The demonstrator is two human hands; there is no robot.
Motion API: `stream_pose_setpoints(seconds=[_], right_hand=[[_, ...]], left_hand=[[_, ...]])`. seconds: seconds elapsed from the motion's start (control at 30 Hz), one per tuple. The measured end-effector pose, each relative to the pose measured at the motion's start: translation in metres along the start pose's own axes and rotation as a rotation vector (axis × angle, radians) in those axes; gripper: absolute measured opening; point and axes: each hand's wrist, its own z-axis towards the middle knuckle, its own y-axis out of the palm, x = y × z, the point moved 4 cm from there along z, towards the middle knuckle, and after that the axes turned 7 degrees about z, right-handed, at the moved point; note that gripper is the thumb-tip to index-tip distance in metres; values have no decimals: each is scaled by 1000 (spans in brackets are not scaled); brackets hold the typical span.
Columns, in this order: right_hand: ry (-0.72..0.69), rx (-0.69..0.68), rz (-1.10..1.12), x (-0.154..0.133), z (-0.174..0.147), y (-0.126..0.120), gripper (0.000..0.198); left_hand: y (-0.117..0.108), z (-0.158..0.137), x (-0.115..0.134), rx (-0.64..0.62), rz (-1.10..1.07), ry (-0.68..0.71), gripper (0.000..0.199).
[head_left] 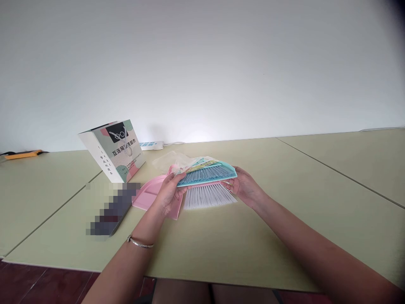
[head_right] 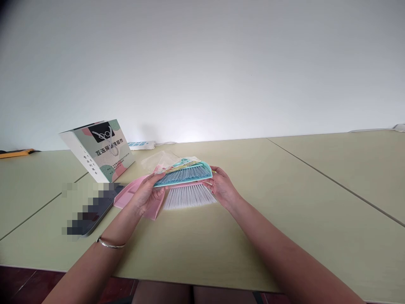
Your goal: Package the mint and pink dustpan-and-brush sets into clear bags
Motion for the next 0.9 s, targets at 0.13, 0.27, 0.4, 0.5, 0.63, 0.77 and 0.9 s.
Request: stream_pose_setpoints(seconds=[0.13, 0.27, 0.4, 0.5, 0.63, 0.77, 0.9], right_hand=[[4, -1, -3, -1, -1, 1, 14], [8, -17, -9, -1, -1, 2, 10], [42, -128, 8, -2, -4, 8, 11], [92, -239, 61, -3, -8, 15, 21], [114, -391, 74, -4, -13, 21, 31], [56, -528, 50, -5, -15, 23, 32], [23, -480, 80, -7, -16, 21, 24]], left_hand=[[0, 1, 0, 14, -1, 12, 14], [0, 1, 2, 43, -42, 64, 11], [-3, 0, 5, 110, -51, 98, 11], [-6, 1, 6, 148, -49, 117, 9], [-9, 3, 8, 154, -68, 142, 8], [-11, 3, 10, 140, -74, 143, 9], [-9, 2, 9, 85, -44, 151, 12]])
